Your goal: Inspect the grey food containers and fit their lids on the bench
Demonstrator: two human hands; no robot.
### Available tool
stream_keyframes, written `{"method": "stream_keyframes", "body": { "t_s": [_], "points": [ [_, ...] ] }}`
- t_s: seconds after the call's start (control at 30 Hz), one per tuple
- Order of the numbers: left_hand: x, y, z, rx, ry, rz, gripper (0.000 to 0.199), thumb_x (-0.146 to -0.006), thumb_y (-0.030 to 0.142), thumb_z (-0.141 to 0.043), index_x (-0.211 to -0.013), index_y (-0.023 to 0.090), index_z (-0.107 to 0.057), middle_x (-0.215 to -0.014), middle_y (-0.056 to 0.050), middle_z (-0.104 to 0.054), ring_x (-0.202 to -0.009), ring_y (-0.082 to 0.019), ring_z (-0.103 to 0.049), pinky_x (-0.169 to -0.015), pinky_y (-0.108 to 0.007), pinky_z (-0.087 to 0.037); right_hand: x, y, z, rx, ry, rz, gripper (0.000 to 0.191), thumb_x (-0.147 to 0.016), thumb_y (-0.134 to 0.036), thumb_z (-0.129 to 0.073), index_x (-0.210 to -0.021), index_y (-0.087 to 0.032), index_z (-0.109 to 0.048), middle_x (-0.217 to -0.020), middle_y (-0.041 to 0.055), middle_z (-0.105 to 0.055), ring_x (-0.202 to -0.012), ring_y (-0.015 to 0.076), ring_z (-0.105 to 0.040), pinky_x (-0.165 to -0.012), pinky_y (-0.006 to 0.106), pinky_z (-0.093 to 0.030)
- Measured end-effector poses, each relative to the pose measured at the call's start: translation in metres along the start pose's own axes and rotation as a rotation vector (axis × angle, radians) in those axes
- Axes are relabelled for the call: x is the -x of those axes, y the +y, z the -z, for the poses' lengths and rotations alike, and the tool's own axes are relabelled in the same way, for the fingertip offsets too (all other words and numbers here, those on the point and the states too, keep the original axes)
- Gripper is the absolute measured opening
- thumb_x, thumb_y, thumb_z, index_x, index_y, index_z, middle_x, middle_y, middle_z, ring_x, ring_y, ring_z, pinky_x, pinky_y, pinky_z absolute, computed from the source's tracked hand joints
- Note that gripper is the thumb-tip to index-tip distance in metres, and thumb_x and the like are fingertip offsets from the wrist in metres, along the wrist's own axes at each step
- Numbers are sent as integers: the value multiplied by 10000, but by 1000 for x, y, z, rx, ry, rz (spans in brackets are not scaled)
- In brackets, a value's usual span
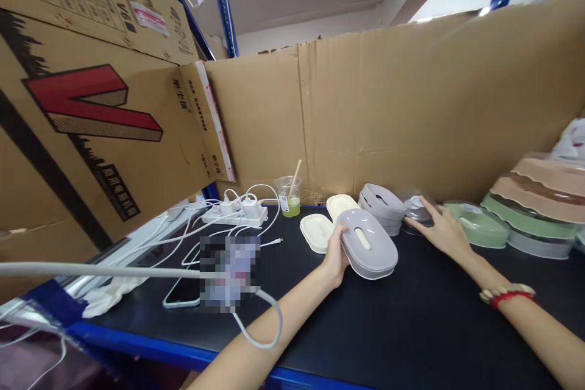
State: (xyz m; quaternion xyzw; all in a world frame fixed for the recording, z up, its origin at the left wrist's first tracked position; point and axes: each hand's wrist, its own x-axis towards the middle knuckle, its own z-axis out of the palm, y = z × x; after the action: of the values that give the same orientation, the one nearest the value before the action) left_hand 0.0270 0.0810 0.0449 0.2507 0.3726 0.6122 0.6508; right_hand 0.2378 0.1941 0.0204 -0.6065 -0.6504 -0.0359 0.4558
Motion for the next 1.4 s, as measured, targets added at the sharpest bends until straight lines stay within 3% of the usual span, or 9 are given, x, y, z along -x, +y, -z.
{"method": "stream_keyframes", "body": {
  "t_s": [0.2, 0.37, 0.53, 0.63, 0.83, 1.0, 1.07, 1.17, 1.4],
  "points": [
    [-1, 9, 4, -5, -25, -76, 382, -895, 302, -361, -1174, 91, -515, -981, -96, -633, -892, -185, -614, -780, -287, -506, 10, -36, 11, -258, 331, 294, 720, -743, -653, -427, -1255, -152, -492, -1136, 170, -474, -1083, 299, -474, -926, 465, -393],
    [-3, 13, 7, 64, -148, -124, 458, -893, 438, -369, -1180, 130, -548, -1032, -97, -625, -942, -198, -602, -803, -297, -500, 39, -73, 6, -394, -91, 750, 550, -736, -488, -585, -1231, -259, -516, -1199, 79, -509, -1114, 232, -503, -923, 381, -436],
    [-5, 9, 8, -7, -66, -144, 304, -811, 346, -545, -977, 107, -632, -940, -89, -646, -889, -179, -610, -835, -263, -478, 56, -86, 1, -539, -299, 573, 607, -689, -508, -621, -1222, -229, -540, -1249, 95, -464, -1207, 245, -434, -1010, 396, -370],
    [-6, 7, 9, -41, -53, -137, 289, -818, 332, -529, -992, 126, -631, -922, -73, -650, -866, -167, -612, -825, -259, -479, 59, -94, 4, -732, -386, 310, 714, -688, -596, -559, -1266, -186, -471, -1294, 111, -444, -1251, 244, -388, -1054, 398, -324],
    [-7, 11, 9, -149, -16, -171, 333, -799, 330, -555, -1061, 129, -599, -963, -74, -642, -873, -172, -611, -767, -248, -493, 64, -113, 14, -971, -715, -221, 905, -481, -660, -654, -1188, -125, -473, -1152, 141, -554, -899, 260, -598, -593, 326, -543],
    [-9, 12, 11, -147, 39, -172, 462, -731, 430, -608, -1102, 156, -572, -1016, -76, -628, -889, -188, -606, -711, -253, -496, 64, -114, 19, -988, -736, -235, 872, -478, -571, -707, -1199, -146, -462, -1065, 104, -606, -846, 232, -612, -532, 282, -526],
    [-9, 12, 12, -170, -3, -214, 527, -646, 468, -665, -1061, 154, -582, -1008, -76, -628, -896, -203, -601, -682, -252, -491, 65, -111, 15, -992, -662, -173, 870, -498, -570, -698, -1217, -149, -446, -1151, 109, -572, -993, 251, -579, -720, 334, -542],
    [-7, 11, 11, -272, -112, -379, 609, -464, 445, -774, -960, 134, -603, -959, -72, -637, -914, -207, -589, -723, -243, -482, 65, -104, 7, -977, -480, 9, 846, -558, -528, -698, -1266, -167, -406, -1311, 96, -460, -1237, 234, -413, -1054, 361, -343],
    [0, 9, 7, -374, -129, -560, 554, -498, 438, -748, -916, 109, -594, -924, -76, -634, -890, -182, -578, -801, -251, -460, 63, -96, 0, -1021, -429, 166, 842, -612, -567, -671, -1293, -175, -370, -1352, 128, -410, -1278, 239, -363, -1071, 388, -303]
  ]
}}
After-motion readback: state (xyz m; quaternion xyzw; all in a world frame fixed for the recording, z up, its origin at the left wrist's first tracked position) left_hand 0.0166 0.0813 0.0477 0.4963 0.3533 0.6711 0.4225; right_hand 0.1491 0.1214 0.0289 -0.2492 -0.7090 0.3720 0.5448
